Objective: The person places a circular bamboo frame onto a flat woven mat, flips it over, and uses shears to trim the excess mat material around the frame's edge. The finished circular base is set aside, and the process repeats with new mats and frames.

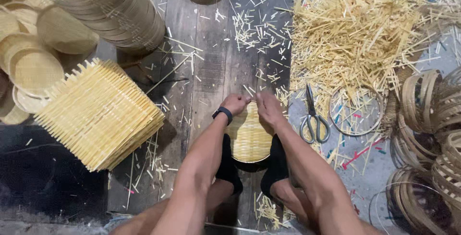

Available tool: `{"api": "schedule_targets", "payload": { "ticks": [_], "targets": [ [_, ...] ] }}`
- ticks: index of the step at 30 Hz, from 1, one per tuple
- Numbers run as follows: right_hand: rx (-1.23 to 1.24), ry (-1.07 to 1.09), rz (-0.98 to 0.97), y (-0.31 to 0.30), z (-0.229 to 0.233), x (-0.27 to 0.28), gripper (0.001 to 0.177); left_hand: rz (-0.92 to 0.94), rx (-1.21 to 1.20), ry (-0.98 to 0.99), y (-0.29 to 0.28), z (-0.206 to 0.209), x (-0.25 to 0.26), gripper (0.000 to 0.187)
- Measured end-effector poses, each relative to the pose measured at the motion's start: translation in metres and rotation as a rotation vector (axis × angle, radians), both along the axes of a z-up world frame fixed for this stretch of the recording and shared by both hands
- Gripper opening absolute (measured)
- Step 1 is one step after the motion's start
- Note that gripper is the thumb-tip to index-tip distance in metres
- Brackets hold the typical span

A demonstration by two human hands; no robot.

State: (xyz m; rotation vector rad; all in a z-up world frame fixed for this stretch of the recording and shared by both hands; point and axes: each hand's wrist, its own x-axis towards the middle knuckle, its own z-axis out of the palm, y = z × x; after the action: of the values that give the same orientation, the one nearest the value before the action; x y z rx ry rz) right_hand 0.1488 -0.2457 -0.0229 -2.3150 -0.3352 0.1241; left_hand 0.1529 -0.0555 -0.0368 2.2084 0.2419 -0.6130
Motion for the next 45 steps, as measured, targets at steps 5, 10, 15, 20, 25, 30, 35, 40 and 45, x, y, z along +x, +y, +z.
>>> {"api": "schedule_targets", "payload": {
  "ticks": [5,10,15,20,25,30,35,40,45],
  "targets": [
    [-0.252,-0.095,0.151,0.052,0.047,-0.009,0.037,0.237,0.143,-0.399,0.005,0.018,-0.022,0.035],
    [-0.400,0.416,0.094,0.073,0.128,-0.008,0.054,0.501,0.391,-0.542,0.008,0.034,-0.114,0.034],
    [-0.414,0.390,0.082,0.078,0.144,-0.009,0.059,0.689,-0.087,-0.234,0.029,-0.032,-0.113,0.038],
    [-0.410,0.380,0.031,0.076,0.124,-0.013,0.053,0.855,-0.742,0.029,0.059,-0.060,-0.096,0.037],
    [-0.143,0.081,0.048,0.024,0.113,-0.018,0.070,0.581,-0.538,0.113,0.066,0.004,-0.105,0.038],
    [-0.744,-0.042,0.328,-0.106,0.218,-0.063,0.050,0.268,-0.431,-0.196,0.033,0.117,-0.088,0.042],
    [-0.763,-0.070,0.203,-0.161,0.282,-0.129,0.049,-0.226,0.054,-0.889,-0.028,0.157,-0.136,0.022],
    [-0.466,0.099,0.148,-0.138,0.222,-0.132,0.065,-0.500,0.252,-1.071,-0.040,0.065,-0.189,0.029],
    [-0.413,0.010,0.174,-0.070,0.130,-0.129,0.089,-0.381,0.087,-0.879,-0.030,0.034,-0.227,0.017]
  ]
}}
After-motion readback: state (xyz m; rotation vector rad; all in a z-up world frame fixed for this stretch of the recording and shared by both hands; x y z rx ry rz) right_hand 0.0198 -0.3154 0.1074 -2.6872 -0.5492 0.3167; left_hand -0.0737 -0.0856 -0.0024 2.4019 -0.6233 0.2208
